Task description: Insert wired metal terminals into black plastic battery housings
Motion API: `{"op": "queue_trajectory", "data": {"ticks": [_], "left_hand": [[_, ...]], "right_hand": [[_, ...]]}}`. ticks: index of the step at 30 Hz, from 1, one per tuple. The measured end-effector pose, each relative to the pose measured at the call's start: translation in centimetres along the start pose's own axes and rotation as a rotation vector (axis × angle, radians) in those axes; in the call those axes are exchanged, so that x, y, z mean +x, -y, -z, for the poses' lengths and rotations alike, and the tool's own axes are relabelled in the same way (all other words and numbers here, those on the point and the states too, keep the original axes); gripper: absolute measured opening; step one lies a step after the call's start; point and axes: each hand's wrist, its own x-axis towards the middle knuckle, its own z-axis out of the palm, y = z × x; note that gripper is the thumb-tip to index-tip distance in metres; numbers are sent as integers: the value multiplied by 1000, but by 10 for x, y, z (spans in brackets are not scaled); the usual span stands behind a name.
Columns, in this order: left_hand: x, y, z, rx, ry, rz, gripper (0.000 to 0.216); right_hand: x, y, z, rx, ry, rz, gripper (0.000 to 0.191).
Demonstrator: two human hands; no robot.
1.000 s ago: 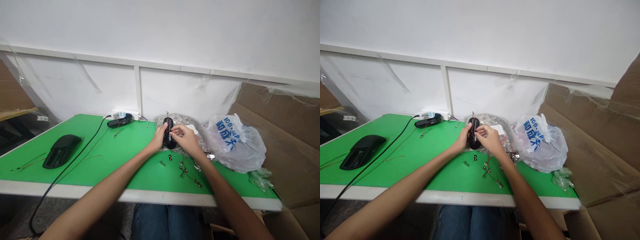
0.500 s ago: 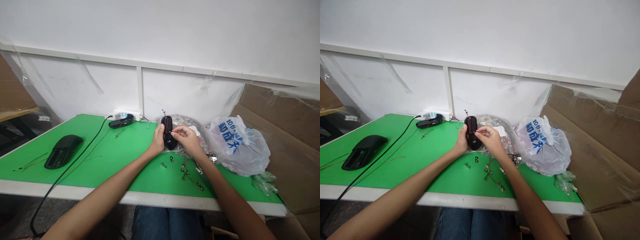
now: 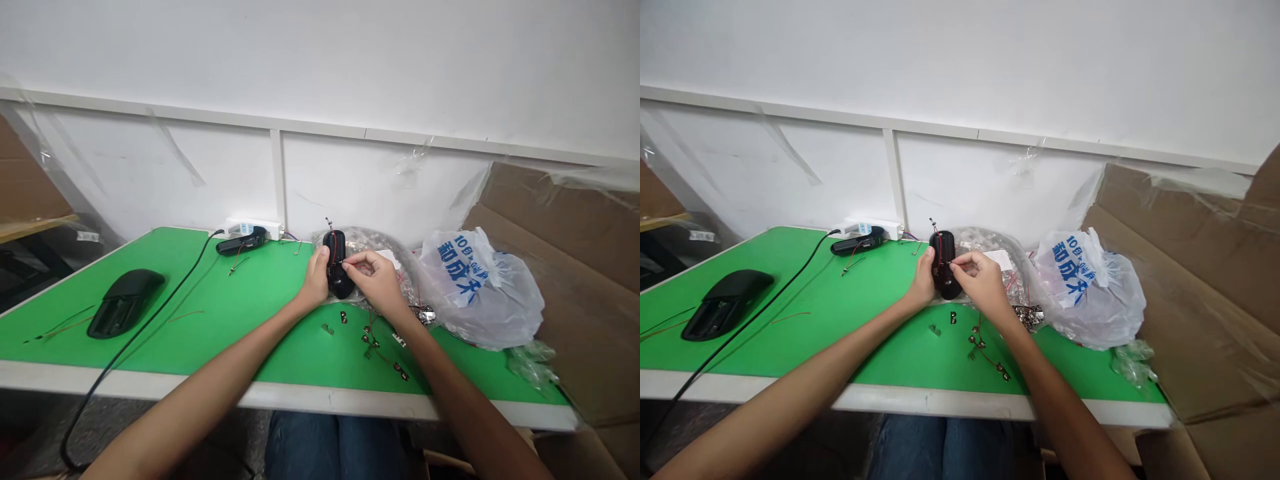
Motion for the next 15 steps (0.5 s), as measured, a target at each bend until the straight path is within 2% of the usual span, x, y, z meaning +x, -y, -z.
{"op": "queue_trajectory", "data": {"ticks": [6,9,15], "left_hand": [[0,-5,-6,-83,69,103,71],[-1,-8,-9,-119,64,142,71],[0,-12,-10,-145,80,156,71]], "right_hand": [[0,2,1,5,21,3,22],[0,2,3,-16,23,6,21],[-1,2,4,-23,35,18,21]]}}
